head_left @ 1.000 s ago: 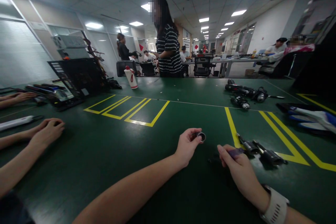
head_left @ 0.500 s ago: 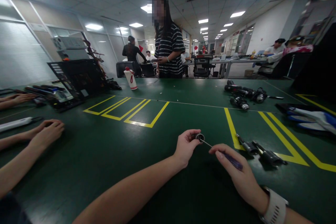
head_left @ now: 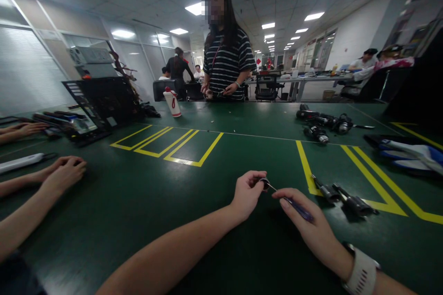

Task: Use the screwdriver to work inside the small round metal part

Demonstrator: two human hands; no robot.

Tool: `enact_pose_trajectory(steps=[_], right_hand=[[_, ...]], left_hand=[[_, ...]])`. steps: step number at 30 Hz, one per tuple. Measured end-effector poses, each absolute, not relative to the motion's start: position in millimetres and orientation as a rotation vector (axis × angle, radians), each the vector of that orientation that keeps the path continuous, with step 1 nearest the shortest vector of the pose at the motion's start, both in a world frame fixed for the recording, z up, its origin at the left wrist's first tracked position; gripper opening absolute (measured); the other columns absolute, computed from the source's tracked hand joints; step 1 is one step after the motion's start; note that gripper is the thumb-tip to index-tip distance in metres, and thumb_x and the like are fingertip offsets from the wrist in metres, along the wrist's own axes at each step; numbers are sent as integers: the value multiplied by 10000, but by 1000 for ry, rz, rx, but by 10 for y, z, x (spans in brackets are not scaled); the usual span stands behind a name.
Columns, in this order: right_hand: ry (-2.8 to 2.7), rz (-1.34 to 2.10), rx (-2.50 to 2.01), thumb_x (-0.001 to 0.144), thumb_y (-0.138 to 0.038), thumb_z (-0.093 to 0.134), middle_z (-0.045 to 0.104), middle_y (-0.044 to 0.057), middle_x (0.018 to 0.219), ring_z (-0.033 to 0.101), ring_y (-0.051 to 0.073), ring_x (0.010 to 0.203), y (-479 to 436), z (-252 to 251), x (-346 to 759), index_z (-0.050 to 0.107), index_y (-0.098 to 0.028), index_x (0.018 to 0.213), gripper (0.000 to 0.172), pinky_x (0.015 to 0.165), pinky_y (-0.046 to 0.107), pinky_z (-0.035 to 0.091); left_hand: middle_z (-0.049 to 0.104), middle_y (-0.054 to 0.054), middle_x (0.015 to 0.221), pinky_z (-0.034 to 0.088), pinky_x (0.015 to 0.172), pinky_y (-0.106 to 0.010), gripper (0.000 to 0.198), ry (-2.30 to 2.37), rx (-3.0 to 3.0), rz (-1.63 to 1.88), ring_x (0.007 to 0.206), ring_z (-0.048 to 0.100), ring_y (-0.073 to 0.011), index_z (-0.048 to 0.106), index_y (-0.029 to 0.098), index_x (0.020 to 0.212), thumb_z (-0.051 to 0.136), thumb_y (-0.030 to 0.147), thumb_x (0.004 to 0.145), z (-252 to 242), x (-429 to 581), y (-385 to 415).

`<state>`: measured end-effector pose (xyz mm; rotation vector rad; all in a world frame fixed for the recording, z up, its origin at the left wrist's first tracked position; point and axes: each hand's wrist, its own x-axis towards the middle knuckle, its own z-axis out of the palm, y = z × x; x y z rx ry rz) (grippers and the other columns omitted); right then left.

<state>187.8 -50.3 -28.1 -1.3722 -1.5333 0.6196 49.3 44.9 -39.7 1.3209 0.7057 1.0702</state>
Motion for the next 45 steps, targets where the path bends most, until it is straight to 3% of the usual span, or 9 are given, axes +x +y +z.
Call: enact_pose_trajectory(steps=[16, 23, 29, 33, 36, 39, 41, 45], right_hand=[[-1692, 474, -1339, 898, -303, 461, 620, 66, 1009, 582, 211, 962, -524, -327, 1836, 589, -234, 1015, 186, 833, 375, 477], [-1671, 371, -1276, 888, -279, 471, 640, 58, 907, 614, 206, 852, -565, -286, 1834, 611, -233, 956, 162, 722, 343, 511], [-1696, 338, -1237, 888, -257, 476, 648, 55, 913, 621, 202, 856, -578, -285, 1831, 609, -241, 973, 159, 726, 337, 521], [-1716, 341, -1241, 894, -239, 468, 661, 54, 946, 629, 194, 874, -555, -332, 1831, 607, -244, 1022, 189, 748, 335, 523], [-1706, 316, -1249, 895, -253, 460, 674, 64, 937, 642, 199, 851, -549, -333, 1826, 622, -234, 1013, 201, 733, 336, 528], [-1687, 305, -1272, 892, -272, 461, 678, 73, 933, 644, 209, 841, -558, -300, 1816, 632, -229, 985, 199, 726, 345, 529], [-1682, 314, -1283, 890, -265, 462, 671, 77, 942, 637, 213, 852, -565, -282, 1814, 628, -230, 983, 193, 736, 357, 527], [-1656, 386, -1323, 865, -233, 486, 656, 75, 961, 620, 223, 880, -552, -303, 1818, 614, -238, 1000, 186, 774, 397, 514]], left_hand=[[622, -80, 1067, 545, 677, -280, 188, 735, 1390, 1079, 787, 617, -130, 640, 137, 886, 510, 69, 768, -469, 497, 475], [639, -58, 933, 531, 666, -268, 200, 780, 1474, 1082, 762, 611, -132, 628, 138, 903, 504, 75, 760, -509, 495, 510], [646, -38, 939, 502, 794, -333, 252, 988, 1918, 1011, 858, 606, -166, 606, 190, 1003, 498, 114, 789, -532, 461, 614], [652, -44, 1048, 416, 952, -415, 278, 1056, 2219, 880, 1016, 574, -203, 614, 209, 1022, 507, 103, 788, -445, 475, 584], [577, -51, 1234, 322, 1042, -459, 297, 1027, 2324, 801, 1168, 498, -227, 597, 216, 1071, 502, 131, 803, -407, 489, 546], [358, -70, 1438, 240, 1070, -534, 410, 1043, 2374, 670, 1335, 279, -315, 510, 225, 1214, 535, 248, 806, -390, 489, 513], [254, -66, 1487, 201, 1073, -567, 503, 1023, 2415, 582, 1372, 154, -345, 427, 234, 1297, 529, 305, 810, -377, 486, 490], [158, -65, 1516, 179, 1084, -561, 593, 949, 2524, 471, 1388, 71, -333, 296, 234, 1378, 489, 304, 822, -358, 494, 443]])
